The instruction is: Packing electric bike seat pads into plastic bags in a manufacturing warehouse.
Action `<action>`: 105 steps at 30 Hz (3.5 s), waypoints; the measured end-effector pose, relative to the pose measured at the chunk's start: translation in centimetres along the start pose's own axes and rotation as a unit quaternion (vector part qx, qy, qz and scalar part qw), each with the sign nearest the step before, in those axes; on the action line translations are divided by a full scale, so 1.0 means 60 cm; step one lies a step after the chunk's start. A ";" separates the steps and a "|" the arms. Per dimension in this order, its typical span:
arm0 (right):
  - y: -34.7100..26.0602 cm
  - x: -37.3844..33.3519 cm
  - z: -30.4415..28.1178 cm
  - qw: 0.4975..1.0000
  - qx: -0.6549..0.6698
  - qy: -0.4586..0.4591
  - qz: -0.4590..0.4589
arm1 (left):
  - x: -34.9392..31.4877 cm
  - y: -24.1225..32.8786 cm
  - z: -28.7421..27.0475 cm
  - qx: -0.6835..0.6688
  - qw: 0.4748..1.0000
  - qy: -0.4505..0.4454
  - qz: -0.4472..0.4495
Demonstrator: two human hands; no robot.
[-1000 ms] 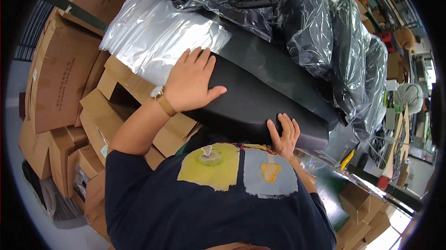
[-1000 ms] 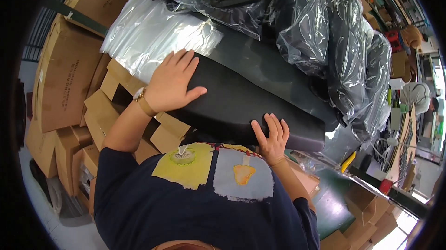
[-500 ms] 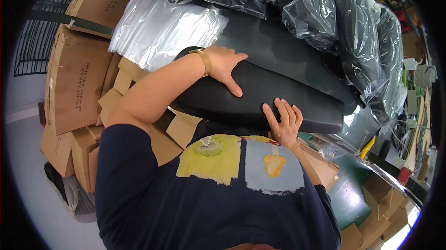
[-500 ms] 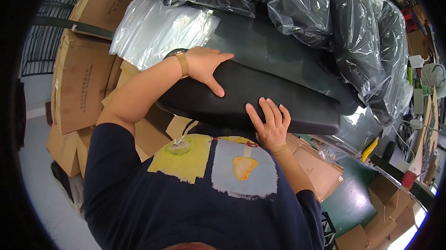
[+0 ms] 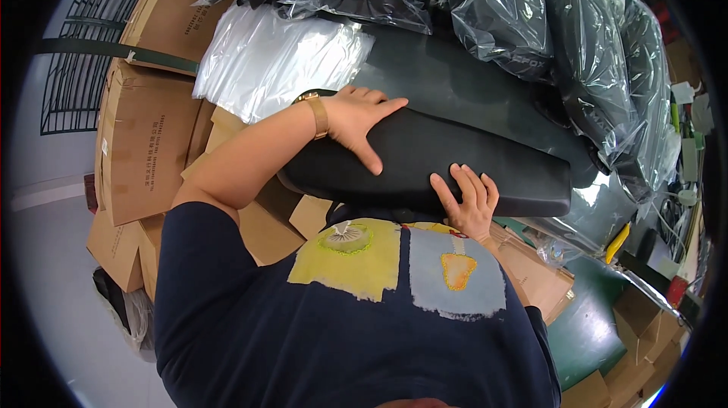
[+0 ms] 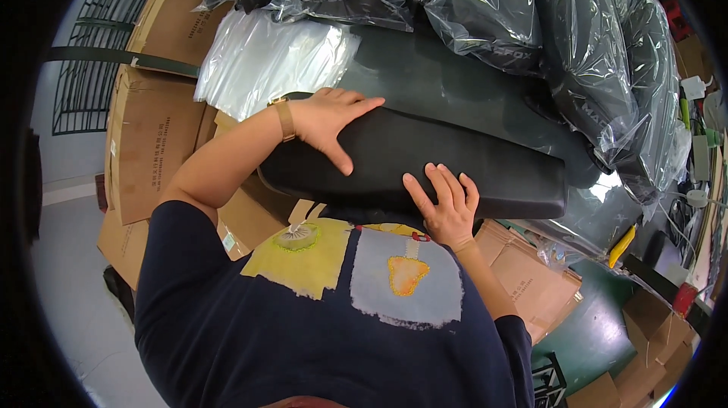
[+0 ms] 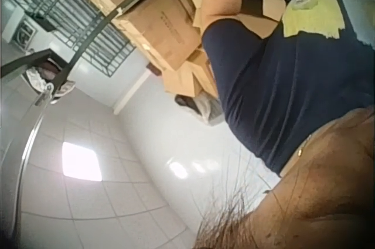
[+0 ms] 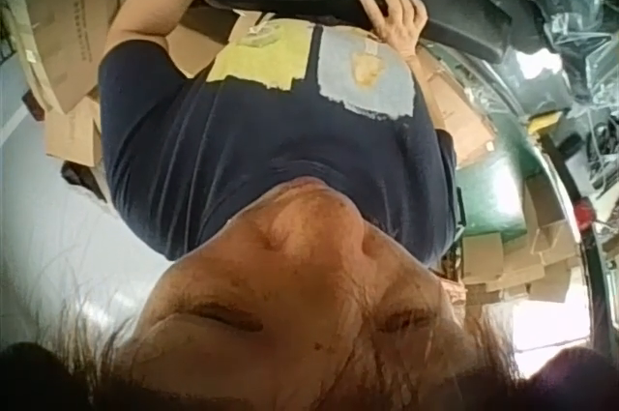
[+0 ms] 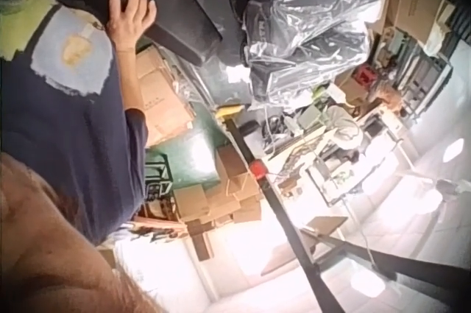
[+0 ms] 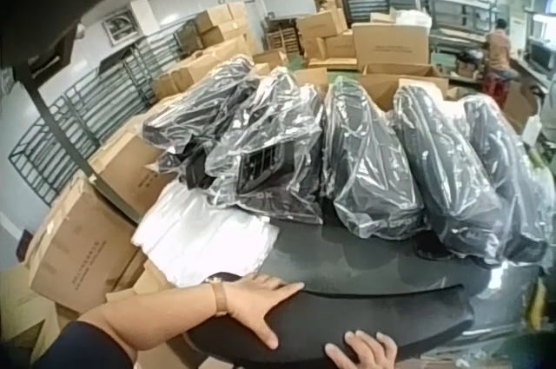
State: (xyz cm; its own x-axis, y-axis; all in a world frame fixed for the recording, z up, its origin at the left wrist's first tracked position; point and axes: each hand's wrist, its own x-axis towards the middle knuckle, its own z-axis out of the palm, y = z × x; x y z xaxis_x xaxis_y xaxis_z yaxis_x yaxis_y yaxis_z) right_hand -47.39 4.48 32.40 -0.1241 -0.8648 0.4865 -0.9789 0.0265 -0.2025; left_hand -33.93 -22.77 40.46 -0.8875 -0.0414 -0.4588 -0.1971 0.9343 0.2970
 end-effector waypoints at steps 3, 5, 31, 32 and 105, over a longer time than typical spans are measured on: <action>-0.006 -0.005 0.002 1.000 0.009 0.003 0.005 | -0.002 0.022 -0.009 -0.029 0.998 -0.031 -0.043; -0.005 -0.007 0.010 1.000 0.009 0.015 0.005 | 0.004 0.022 -0.008 -0.047 0.997 0.006 -0.062; 0.008 0.032 -0.005 1.000 -0.014 -0.018 -0.006 | 0.022 -0.013 -0.086 -0.057 0.993 0.061 -0.081; 0.010 0.043 -0.008 0.999 -0.017 -0.027 -0.005 | 0.001 -0.026 -0.113 -0.140 0.976 0.131 -0.104; -0.228 0.663 0.215 0.878 0.299 -0.373 -0.029 | -0.316 -0.251 0.345 -0.864 0.024 0.486 0.133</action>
State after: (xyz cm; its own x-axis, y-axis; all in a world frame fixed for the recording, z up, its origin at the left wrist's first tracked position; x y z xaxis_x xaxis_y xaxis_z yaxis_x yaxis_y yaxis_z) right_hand -36.83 -36.77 43.57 0.2823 -0.9496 -0.1362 -0.6917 -0.1031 -0.7148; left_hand -5.50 -28.75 27.35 -0.3790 -0.8878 -0.2610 0.8907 -0.4265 0.1571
